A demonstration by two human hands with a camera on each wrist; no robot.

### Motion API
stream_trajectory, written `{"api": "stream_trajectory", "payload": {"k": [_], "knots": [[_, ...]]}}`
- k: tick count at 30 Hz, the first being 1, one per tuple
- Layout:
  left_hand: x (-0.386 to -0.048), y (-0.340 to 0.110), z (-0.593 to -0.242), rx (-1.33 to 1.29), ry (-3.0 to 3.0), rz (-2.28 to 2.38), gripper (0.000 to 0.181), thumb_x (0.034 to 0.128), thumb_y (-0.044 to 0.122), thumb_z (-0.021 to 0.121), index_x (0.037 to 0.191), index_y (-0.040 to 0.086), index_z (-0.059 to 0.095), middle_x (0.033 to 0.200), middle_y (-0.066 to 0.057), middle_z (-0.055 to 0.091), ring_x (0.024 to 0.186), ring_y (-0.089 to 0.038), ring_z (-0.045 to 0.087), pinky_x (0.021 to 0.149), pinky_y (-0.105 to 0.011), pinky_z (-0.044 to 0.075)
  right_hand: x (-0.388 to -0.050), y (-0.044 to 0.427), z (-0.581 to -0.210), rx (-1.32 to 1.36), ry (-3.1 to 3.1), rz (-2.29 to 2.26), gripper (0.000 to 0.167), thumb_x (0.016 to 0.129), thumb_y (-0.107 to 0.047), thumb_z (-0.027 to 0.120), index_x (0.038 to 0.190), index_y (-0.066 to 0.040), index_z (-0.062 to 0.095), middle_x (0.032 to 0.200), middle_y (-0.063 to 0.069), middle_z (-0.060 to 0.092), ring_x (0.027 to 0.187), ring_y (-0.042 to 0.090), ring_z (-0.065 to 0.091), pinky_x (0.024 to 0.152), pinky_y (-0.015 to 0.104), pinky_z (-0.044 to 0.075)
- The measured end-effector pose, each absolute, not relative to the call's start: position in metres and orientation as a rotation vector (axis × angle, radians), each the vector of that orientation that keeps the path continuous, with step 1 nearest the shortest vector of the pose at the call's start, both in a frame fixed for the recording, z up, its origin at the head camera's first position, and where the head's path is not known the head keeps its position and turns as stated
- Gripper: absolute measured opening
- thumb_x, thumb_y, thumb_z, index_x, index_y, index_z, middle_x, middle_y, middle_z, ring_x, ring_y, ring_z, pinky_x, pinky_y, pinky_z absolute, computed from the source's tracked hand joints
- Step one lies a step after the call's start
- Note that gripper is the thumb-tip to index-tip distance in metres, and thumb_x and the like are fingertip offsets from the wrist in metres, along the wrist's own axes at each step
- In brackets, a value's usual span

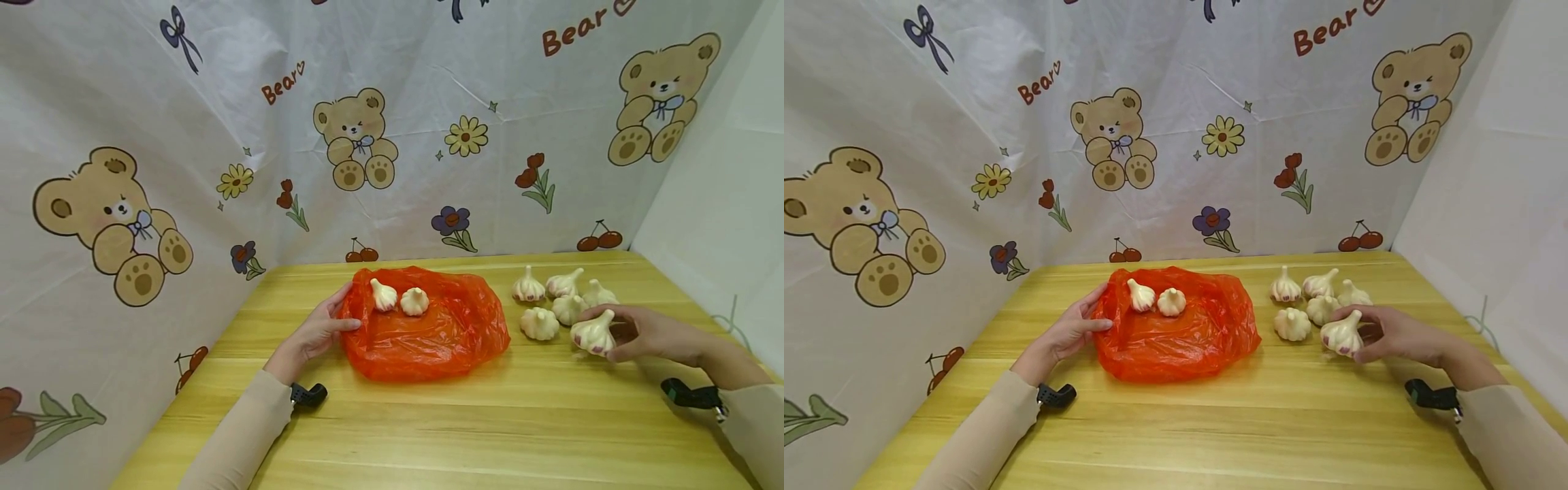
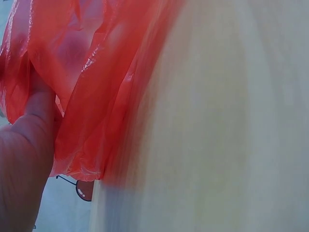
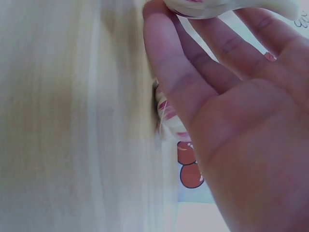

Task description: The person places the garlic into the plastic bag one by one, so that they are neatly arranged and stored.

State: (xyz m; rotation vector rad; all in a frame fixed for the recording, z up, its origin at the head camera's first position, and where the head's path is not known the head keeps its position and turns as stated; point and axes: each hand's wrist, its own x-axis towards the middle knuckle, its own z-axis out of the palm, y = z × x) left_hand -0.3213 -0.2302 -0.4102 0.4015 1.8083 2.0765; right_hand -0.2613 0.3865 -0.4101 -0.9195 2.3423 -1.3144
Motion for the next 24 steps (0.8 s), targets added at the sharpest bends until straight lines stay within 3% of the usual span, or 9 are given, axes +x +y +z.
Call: {"api": "stream_trajectory", "payload": {"k": [11, 18, 24], "knots": [[-0.321, -0.23, -0.411, 0.418, 1.81, 2.082, 0.096, 0.0931, -0.015, 0.061, 0.167, 0.027, 0.016, 0.173, -0.003, 0.018, 0.154, -0.035, 0.028, 0.103, -0.038, 0.056, -0.257, 0.365, -0.39, -1.043, 2.312, -1.319, 0.06, 0.096, 0.003, 0.066, 0.148, 0.007, 0.039, 0.14, -0.014, 0.056, 0.115, 0.005, 0.065, 0.085, 0.024, 0.059], [-0.323, -0.23, -0.41, 0.436, 1.827, 2.089, 0.097, 0.0922, -0.014, 0.063, 0.167, 0.024, 0.016, 0.174, -0.002, 0.015, 0.157, -0.033, 0.024, 0.106, -0.034, 0.054, -0.255, 0.352, -0.383, -1.047, 2.293, -1.311, 0.059, 0.096, 0.001, 0.067, 0.149, 0.004, 0.039, 0.134, -0.007, 0.062, 0.114, 0.008, 0.065, 0.087, 0.022, 0.058], [-0.322, -0.23, -0.411, 0.43, 1.813, 2.083, 0.096, 0.0928, -0.015, 0.061, 0.167, 0.027, 0.016, 0.173, -0.003, 0.017, 0.154, -0.035, 0.029, 0.103, -0.037, 0.056, -0.255, 0.345, -0.383, -1.051, 2.274, -1.337, 0.059, 0.096, 0.002, 0.065, 0.149, 0.006, 0.039, 0.137, -0.009, 0.062, 0.121, 0.005, 0.064, 0.093, 0.021, 0.058]]}}
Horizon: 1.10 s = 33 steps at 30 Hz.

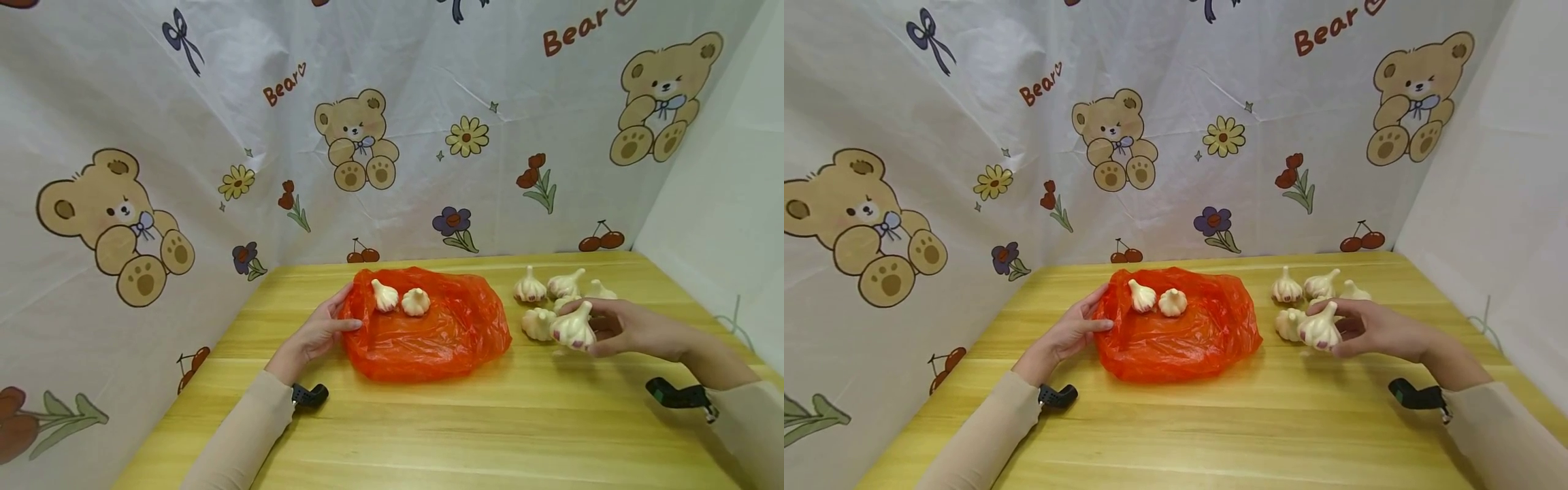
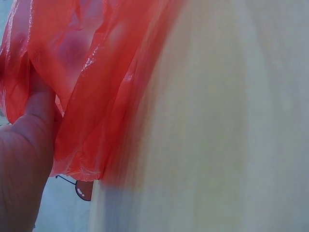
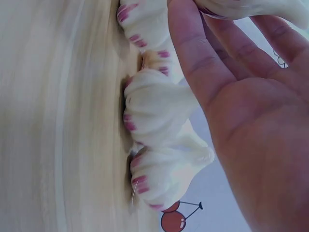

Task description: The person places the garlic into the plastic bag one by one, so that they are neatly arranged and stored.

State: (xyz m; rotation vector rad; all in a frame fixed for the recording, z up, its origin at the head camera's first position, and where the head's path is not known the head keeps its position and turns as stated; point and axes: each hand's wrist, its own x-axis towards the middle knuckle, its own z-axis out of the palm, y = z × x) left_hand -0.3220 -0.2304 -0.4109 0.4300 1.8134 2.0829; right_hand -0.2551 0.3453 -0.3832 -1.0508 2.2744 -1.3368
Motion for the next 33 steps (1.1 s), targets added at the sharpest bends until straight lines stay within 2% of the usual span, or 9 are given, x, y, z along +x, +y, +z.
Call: {"api": "stream_trajectory", "payload": {"k": [6, 13, 20, 23, 27, 30, 33], "knots": [[-0.322, -0.231, -0.413, 0.422, 1.792, 2.097, 0.096, 0.0927, -0.017, 0.06, 0.167, 0.028, 0.018, 0.173, -0.004, 0.019, 0.151, -0.032, 0.033, 0.102, -0.037, 0.057, -0.256, 0.334, -0.379, -1.047, 2.345, -1.306, 0.056, 0.097, 0.0, 0.066, 0.148, 0.003, 0.043, 0.138, -0.017, 0.061, 0.121, 0.002, 0.063, 0.093, 0.02, 0.057], [-0.322, -0.232, -0.413, 0.427, 1.792, 2.112, 0.096, 0.0924, -0.017, 0.06, 0.167, 0.026, 0.017, 0.173, -0.003, 0.018, 0.155, -0.034, 0.027, 0.103, -0.035, 0.056, -0.255, 0.32, -0.371, -1.002, 2.384, -1.274, 0.058, 0.096, -0.004, 0.068, 0.149, 0.001, 0.044, 0.137, -0.024, 0.059, 0.12, 0.002, 0.063, 0.092, 0.021, 0.059], [-0.322, -0.232, -0.411, 0.43, 1.799, 2.102, 0.097, 0.0922, -0.015, 0.063, 0.167, 0.026, 0.017, 0.174, -0.003, 0.017, 0.155, -0.035, 0.026, 0.103, -0.037, 0.056, -0.255, 0.307, -0.364, -0.942, 2.388, -1.316, 0.059, 0.097, -0.007, 0.069, 0.149, 0.004, 0.042, 0.139, -0.016, 0.058, 0.119, 0.001, 0.064, 0.091, 0.022, 0.059], [-0.322, -0.232, -0.411, 0.432, 1.808, 2.094, 0.096, 0.0925, -0.014, 0.063, 0.167, 0.026, 0.016, 0.174, -0.003, 0.016, 0.156, -0.035, 0.026, 0.103, -0.037, 0.056, -0.256, 0.301, -0.361, -0.894, 2.424, -1.313, 0.062, 0.096, -0.01, 0.071, 0.148, 0.005, 0.043, 0.144, -0.002, 0.056, 0.119, -0.001, 0.063, 0.093, 0.02, 0.058], [-0.322, -0.231, -0.41, 0.418, 1.812, 2.096, 0.096, 0.0925, -0.014, 0.062, 0.167, 0.026, 0.016, 0.174, -0.002, 0.016, 0.156, -0.034, 0.025, 0.104, -0.036, 0.055, -0.26, 0.29, -0.36, -0.852, 2.488, -1.275, 0.059, 0.094, -0.015, 0.075, 0.144, 0.002, 0.049, 0.139, 0.014, 0.059, 0.117, 0.002, 0.065, 0.094, 0.018, 0.057], [-0.322, -0.231, -0.41, 0.412, 1.82, 2.092, 0.096, 0.0924, -0.014, 0.063, 0.167, 0.025, 0.016, 0.174, -0.001, 0.016, 0.157, -0.034, 0.024, 0.105, -0.036, 0.055, -0.262, 0.281, -0.358, -0.832, 2.526, -1.244, 0.053, 0.092, -0.019, 0.077, 0.138, -0.004, 0.054, 0.132, 0.013, 0.063, 0.114, 0.005, 0.066, 0.093, 0.017, 0.056], [-0.323, -0.231, -0.41, 0.406, 1.823, 2.088, 0.096, 0.0926, -0.013, 0.063, 0.167, 0.025, 0.015, 0.174, -0.001, 0.015, 0.157, -0.034, 0.024, 0.105, -0.036, 0.055, -0.266, 0.273, -0.356, -0.869, 2.499, -1.258, 0.055, 0.093, -0.018, 0.076, 0.141, -0.007, 0.053, 0.133, 0.013, 0.063, 0.115, 0.008, 0.066, 0.094, 0.019, 0.057]]}}
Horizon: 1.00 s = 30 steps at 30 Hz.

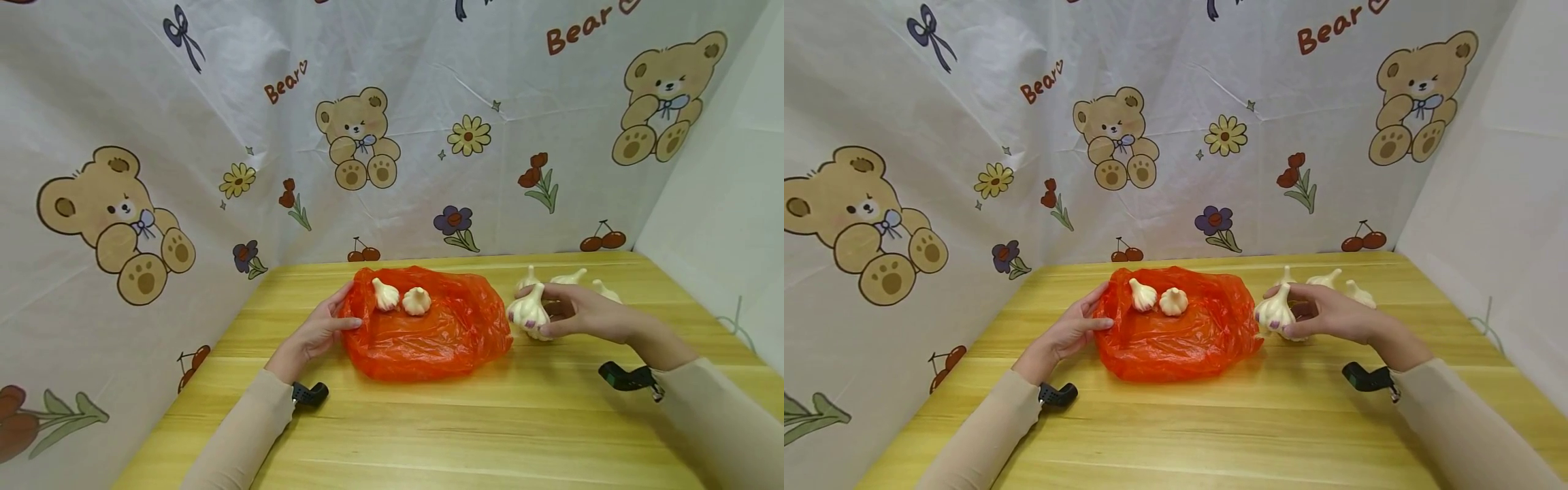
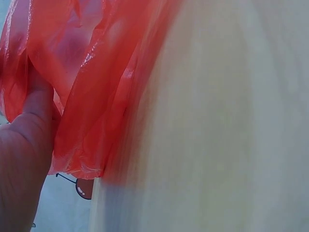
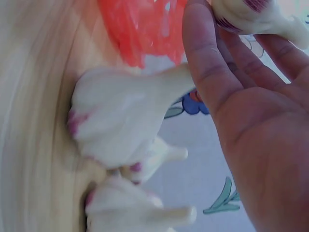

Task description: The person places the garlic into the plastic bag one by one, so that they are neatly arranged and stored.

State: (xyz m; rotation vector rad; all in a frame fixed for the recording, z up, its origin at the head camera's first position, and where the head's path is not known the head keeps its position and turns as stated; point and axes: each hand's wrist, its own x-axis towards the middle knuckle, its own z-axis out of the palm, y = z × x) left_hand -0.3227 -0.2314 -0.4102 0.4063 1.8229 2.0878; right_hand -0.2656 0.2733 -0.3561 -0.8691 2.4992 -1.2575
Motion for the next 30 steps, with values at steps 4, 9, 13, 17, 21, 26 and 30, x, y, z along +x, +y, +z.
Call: {"api": "stream_trajectory", "payload": {"k": [4, 9, 13, 17, 21, 26, 30], "knots": [[-0.323, -0.231, -0.411, 0.405, 1.816, 2.093, 0.096, 0.0929, -0.013, 0.063, 0.167, 0.025, 0.016, 0.174, -0.002, 0.017, 0.157, -0.034, 0.025, 0.105, -0.036, 0.055, -0.272, 0.261, -0.354, -0.937, 2.438, -1.295, 0.059, 0.094, -0.015, 0.075, 0.147, -0.007, 0.05, 0.137, 0.015, 0.063, 0.117, 0.014, 0.066, 0.095, 0.021, 0.058], [-0.323, -0.231, -0.411, 0.403, 1.814, 2.095, 0.095, 0.0929, -0.014, 0.062, 0.167, 0.026, 0.017, 0.174, -0.002, 0.017, 0.157, -0.034, 0.024, 0.104, -0.038, 0.055, -0.279, 0.246, -0.353, -0.894, 2.445, -1.314, 0.058, 0.094, -0.019, 0.074, 0.145, -0.008, 0.05, 0.138, 0.016, 0.061, 0.126, 0.028, 0.061, 0.096, 0.021, 0.057], [-0.322, -0.232, -0.41, 0.399, 1.818, 2.089, 0.096, 0.0927, -0.013, 0.063, 0.167, 0.026, 0.016, 0.174, -0.002, 0.015, 0.157, -0.034, 0.023, 0.104, -0.039, 0.055, -0.285, 0.236, -0.353, -0.822, 2.495, -1.304, 0.06, 0.093, -0.026, 0.076, 0.145, -0.01, 0.05, 0.141, 0.016, 0.059, 0.129, 0.034, 0.059, 0.097, 0.027, 0.058], [-0.322, -0.232, -0.409, 0.392, 1.822, 2.088, 0.096, 0.0923, -0.013, 0.064, 0.167, 0.026, 0.017, 0.174, -0.001, 0.016, 0.157, -0.033, 0.023, 0.104, -0.038, 0.055, -0.29, 0.227, -0.354, -0.792, 2.547, -1.275, 0.059, 0.093, -0.033, 0.077, 0.143, -0.014, 0.053, 0.139, 0.012, 0.061, 0.125, 0.031, 0.062, 0.099, 0.036, 0.059], [-0.322, -0.232, -0.409, 0.388, 1.821, 2.084, 0.096, 0.0929, -0.013, 0.063, 0.167, 0.027, 0.016, 0.174, -0.001, 0.015, 0.157, -0.034, 0.023, 0.104, -0.039, 0.054, -0.296, 0.218, -0.353, -0.786, 2.537, -1.293, 0.055, 0.093, -0.034, 0.077, 0.14, -0.016, 0.055, 0.135, 0.012, 0.062, 0.123, 0.031, 0.064, 0.101, 0.043, 0.059], [-0.321, -0.231, -0.41, 0.39, 1.823, 2.084, 0.096, 0.0929, -0.014, 0.062, 0.167, 0.027, 0.017, 0.174, -0.002, 0.017, 0.157, -0.034, 0.024, 0.104, -0.04, 0.055, -0.302, 0.207, -0.351, -0.74, 2.535, -1.335, 0.059, 0.092, -0.037, 0.078, 0.142, -0.016, 0.054, 0.14, 0.014, 0.059, 0.124, 0.033, 0.064, 0.104, 0.048, 0.058], [-0.322, -0.23, -0.41, 0.391, 1.821, 2.087, 0.096, 0.0924, -0.016, 0.061, 0.167, 0.026, 0.017, 0.174, -0.001, 0.016, 0.157, -0.033, 0.023, 0.104, -0.04, 0.054, -0.308, 0.196, -0.35, -0.711, 2.55, -1.354, 0.059, 0.09, -0.038, 0.079, 0.14, -0.016, 0.055, 0.14, 0.014, 0.059, 0.123, 0.032, 0.065, 0.105, 0.049, 0.057]]}}
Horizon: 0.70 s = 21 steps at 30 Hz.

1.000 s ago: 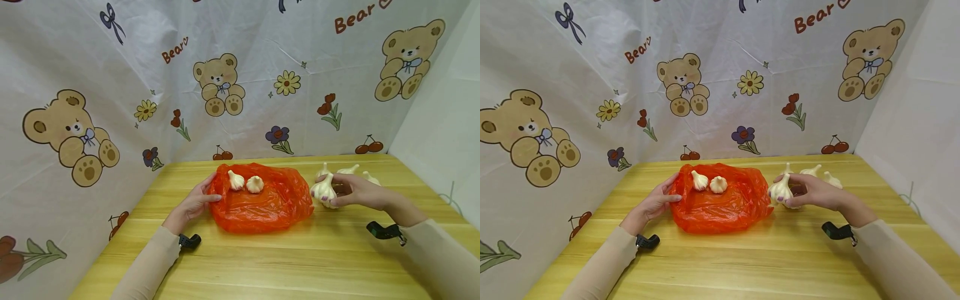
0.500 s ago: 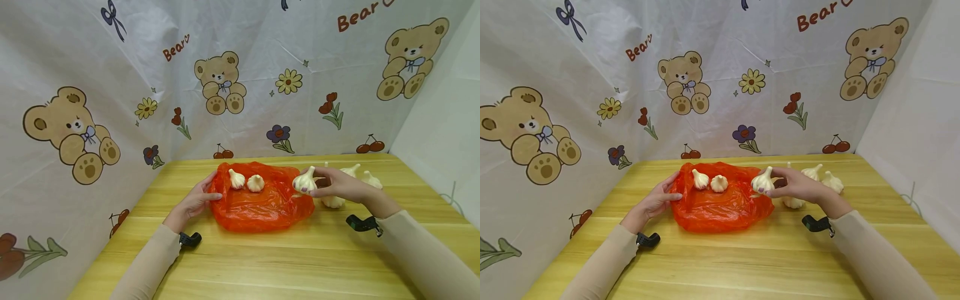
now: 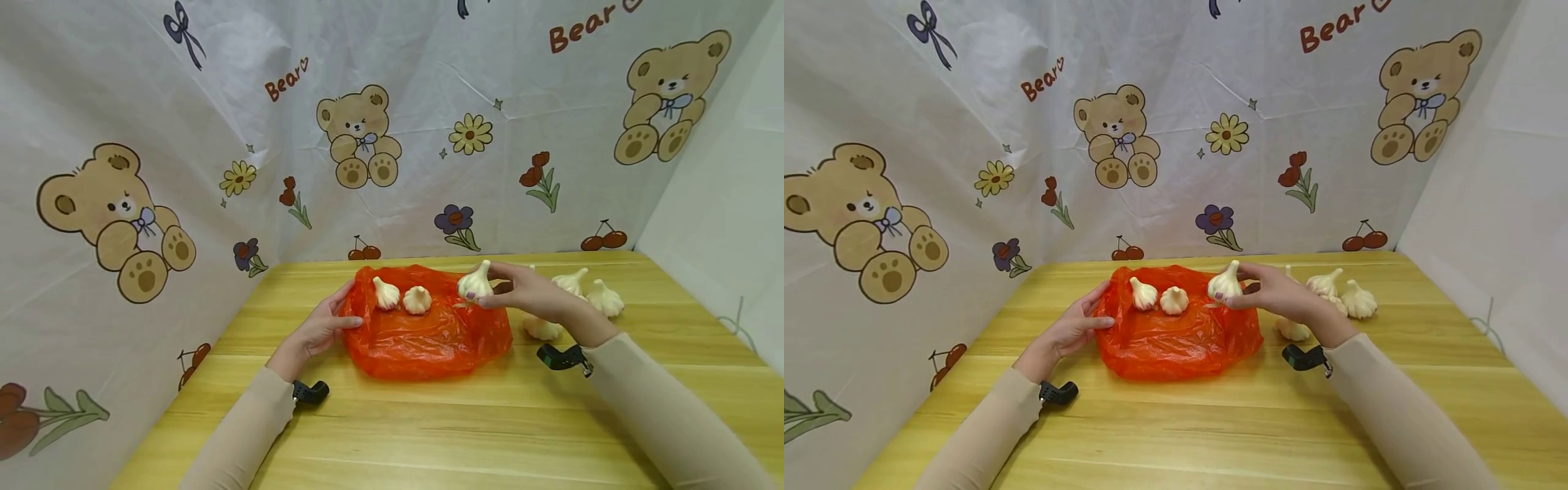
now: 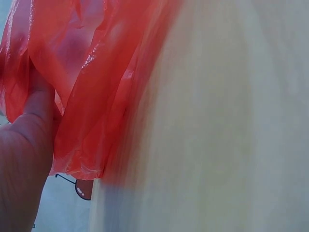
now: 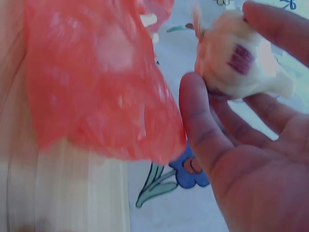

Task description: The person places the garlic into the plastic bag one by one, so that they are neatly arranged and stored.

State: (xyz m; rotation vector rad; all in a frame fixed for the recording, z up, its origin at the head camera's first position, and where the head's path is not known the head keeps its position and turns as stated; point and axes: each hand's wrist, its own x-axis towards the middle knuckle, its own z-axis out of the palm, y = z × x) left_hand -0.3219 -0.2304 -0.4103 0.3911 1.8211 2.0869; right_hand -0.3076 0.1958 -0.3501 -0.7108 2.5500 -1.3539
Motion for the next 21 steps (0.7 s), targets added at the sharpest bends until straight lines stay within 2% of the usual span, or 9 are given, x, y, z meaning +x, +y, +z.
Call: {"api": "stream_trajectory", "payload": {"k": [7, 14, 21], "knots": [[-0.322, -0.231, -0.41, 0.395, 1.829, 2.08, 0.097, 0.0923, -0.014, 0.063, 0.167, 0.027, 0.017, 0.174, -0.001, 0.015, 0.158, -0.034, 0.022, 0.106, -0.04, 0.052, -0.317, 0.17, -0.349, -0.683, 2.525, -1.422, 0.058, 0.09, -0.033, 0.081, 0.139, -0.015, 0.056, 0.139, 0.016, 0.057, 0.12, 0.035, 0.063, 0.101, 0.046, 0.059], [-0.323, -0.231, -0.409, 0.396, 1.806, 2.087, 0.097, 0.0923, -0.014, 0.063, 0.167, 0.028, 0.017, 0.174, -0.001, 0.015, 0.157, -0.035, 0.023, 0.104, -0.041, 0.054, -0.332, 0.154, -0.353, -0.626, 2.549, -1.413, 0.069, 0.089, -0.028, 0.081, 0.147, -0.011, 0.05, 0.145, 0.018, 0.055, 0.123, 0.038, 0.06, 0.1, 0.047, 0.059], [-0.322, -0.231, -0.41, 0.406, 1.793, 2.09, 0.096, 0.093, -0.015, 0.061, 0.167, 0.027, 0.016, 0.174, -0.002, 0.015, 0.157, -0.035, 0.024, 0.102, -0.039, 0.056, -0.342, 0.141, -0.355, -0.621, 2.592, -1.343, 0.063, 0.09, -0.02, 0.08, 0.145, -0.008, 0.053, 0.146, 0.022, 0.055, 0.121, 0.039, 0.062, 0.1, 0.047, 0.059]]}}
